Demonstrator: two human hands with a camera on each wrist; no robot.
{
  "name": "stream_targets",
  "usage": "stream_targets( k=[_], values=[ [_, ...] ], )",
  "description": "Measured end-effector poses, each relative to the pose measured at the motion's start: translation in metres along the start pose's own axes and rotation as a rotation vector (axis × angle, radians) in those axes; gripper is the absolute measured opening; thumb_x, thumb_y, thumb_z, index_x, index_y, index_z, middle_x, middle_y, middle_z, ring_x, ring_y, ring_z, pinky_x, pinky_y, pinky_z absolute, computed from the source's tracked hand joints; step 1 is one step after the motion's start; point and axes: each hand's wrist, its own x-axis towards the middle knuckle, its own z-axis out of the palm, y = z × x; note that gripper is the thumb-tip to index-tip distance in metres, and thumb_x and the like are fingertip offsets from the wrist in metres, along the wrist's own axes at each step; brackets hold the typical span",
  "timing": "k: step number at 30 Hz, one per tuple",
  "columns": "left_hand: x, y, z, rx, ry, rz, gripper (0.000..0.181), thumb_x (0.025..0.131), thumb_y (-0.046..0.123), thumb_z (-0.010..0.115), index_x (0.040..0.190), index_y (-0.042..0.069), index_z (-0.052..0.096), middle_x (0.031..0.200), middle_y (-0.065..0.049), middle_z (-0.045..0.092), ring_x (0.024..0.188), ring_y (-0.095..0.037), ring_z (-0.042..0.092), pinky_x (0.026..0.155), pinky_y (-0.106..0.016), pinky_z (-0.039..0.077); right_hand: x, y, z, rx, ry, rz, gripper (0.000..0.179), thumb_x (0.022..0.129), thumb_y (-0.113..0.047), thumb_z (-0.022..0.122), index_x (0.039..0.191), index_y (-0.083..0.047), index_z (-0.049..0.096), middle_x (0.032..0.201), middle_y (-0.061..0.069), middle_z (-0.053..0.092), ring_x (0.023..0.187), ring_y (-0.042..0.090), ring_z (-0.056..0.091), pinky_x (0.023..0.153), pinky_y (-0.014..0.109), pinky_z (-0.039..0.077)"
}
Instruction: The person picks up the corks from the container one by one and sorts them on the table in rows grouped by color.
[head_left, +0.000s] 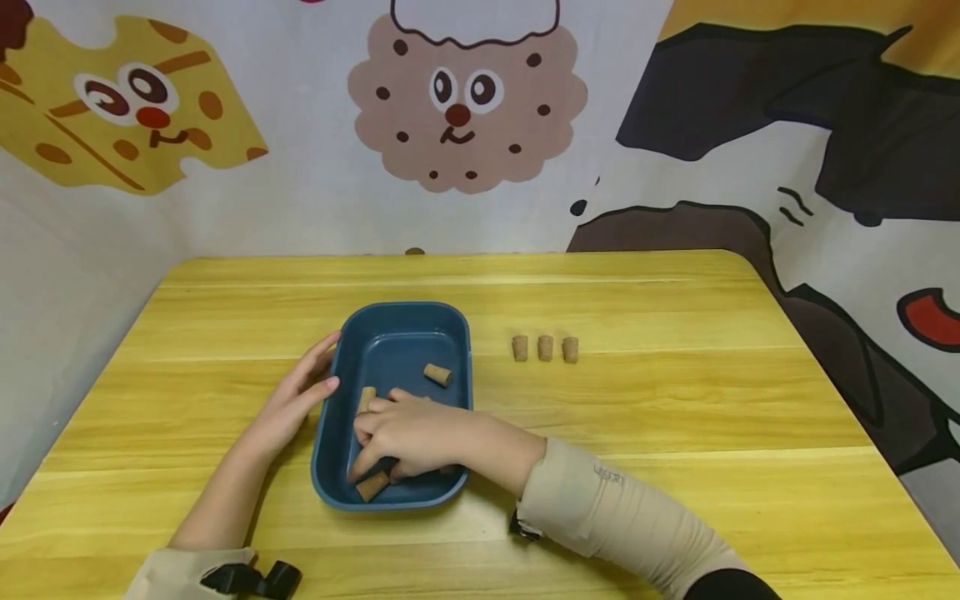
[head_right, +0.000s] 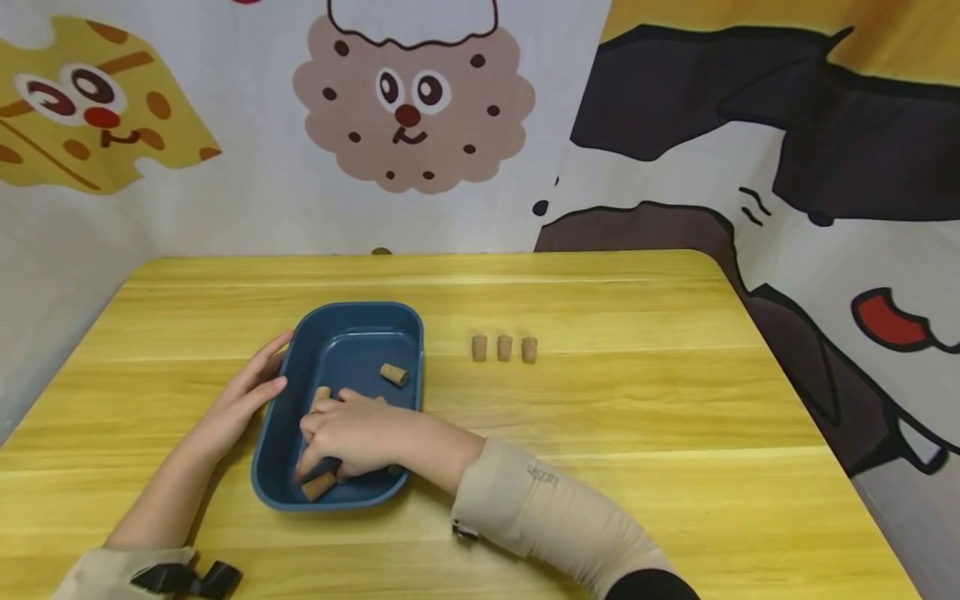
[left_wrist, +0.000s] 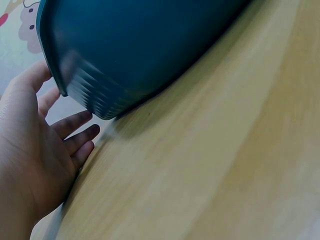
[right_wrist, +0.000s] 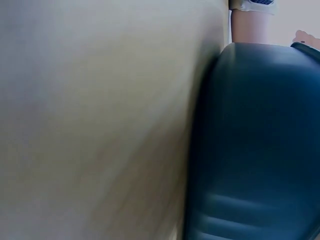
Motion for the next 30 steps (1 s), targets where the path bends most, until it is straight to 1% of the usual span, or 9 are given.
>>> stream_targets(
  k=[5, 13, 18, 22, 24, 28, 30],
  values=[
    [0.000, 0.001, 0.001, 0.010, -0.002, -0.005, 0.058, 0.102, 0.015, 0.046, 0.154, 0.024, 0.022, 0.149, -0.022, 0.030, 0.134, -0.038, 0.029, 0.095, -0.028, 0.034, 0.000, 0.000, 0.000, 0.011, -0.002, -0.016, 0.046, 0.080, -0.037, 0.076, 0.124, -0.041, 0.064, 0.095, -0.016, 0.047, 0.088, 0.005, 0.037, 0.077, 0.023, 0.026],
    [0.000, 0.000, 0.000, 0.013, 0.001, -0.010, 0.058, 0.102, 0.015, 0.046, 0.154, 0.024, 0.023, 0.149, -0.022, 0.029, 0.134, -0.037, 0.029, 0.096, -0.031, 0.034, 0.001, 0.000, 0.001, 0.023, 0.001, -0.011, 0.044, 0.080, -0.039, 0.076, 0.122, -0.040, 0.065, 0.095, -0.016, 0.048, 0.089, 0.004, 0.038, 0.078, 0.023, 0.026],
    [0.000, 0.001, 0.000, 0.013, 0.003, -0.011, 0.058, 0.102, 0.015, 0.046, 0.154, 0.024, 0.023, 0.149, -0.021, 0.029, 0.134, -0.037, 0.028, 0.098, -0.035, 0.033, -0.001, 0.001, -0.001, 0.012, 0.021, 0.005, 0.042, 0.079, -0.041, 0.076, 0.120, -0.041, 0.067, 0.098, -0.016, 0.050, 0.089, 0.004, 0.039, 0.077, 0.023, 0.027],
    [0.000, 0.001, 0.000, 0.011, 0.003, -0.012, 0.058, 0.102, 0.015, 0.046, 0.154, 0.024, 0.023, 0.149, -0.021, 0.030, 0.134, -0.037, 0.029, 0.098, -0.038, 0.033, -0.005, 0.001, -0.003, 0.000, 0.053, 0.032, 0.042, 0.079, -0.040, 0.077, 0.119, -0.040, 0.067, 0.099, -0.015, 0.050, 0.091, 0.005, 0.039, 0.077, 0.023, 0.028],
    [0.001, 0.000, 0.000, 0.008, 0.003, -0.010, 0.058, 0.102, 0.015, 0.046, 0.154, 0.024, 0.023, 0.149, -0.021, 0.030, 0.134, -0.037, 0.030, 0.098, -0.036, 0.033, -0.006, 0.001, -0.005, -0.005, 0.073, 0.045, 0.043, 0.078, -0.041, 0.077, 0.120, -0.039, 0.067, 0.099, -0.014, 0.050, 0.091, 0.006, 0.039, 0.077, 0.024, 0.028],
    [0.001, 0.000, 0.000, -0.001, 0.002, 0.000, 0.058, 0.101, 0.014, 0.046, 0.154, 0.023, 0.023, 0.148, -0.022, 0.031, 0.133, -0.037, 0.031, 0.096, -0.027, 0.035, -0.010, 0.002, -0.009, -0.017, 0.111, 0.069, 0.044, 0.078, -0.042, 0.077, 0.120, -0.038, 0.067, 0.100, -0.013, 0.049, 0.090, 0.008, 0.039, 0.079, 0.024, 0.028],
    [0.001, 0.000, 0.000, -0.001, 0.001, 0.003, 0.058, 0.101, 0.014, 0.046, 0.154, 0.023, 0.023, 0.148, -0.022, 0.031, 0.133, -0.037, 0.031, 0.095, -0.025, 0.035, -0.013, 0.003, -0.011, -0.022, 0.132, 0.077, 0.044, 0.078, -0.042, 0.077, 0.121, -0.038, 0.067, 0.102, -0.012, 0.049, 0.089, 0.008, 0.039, 0.079, 0.025, 0.028]
  ],
)
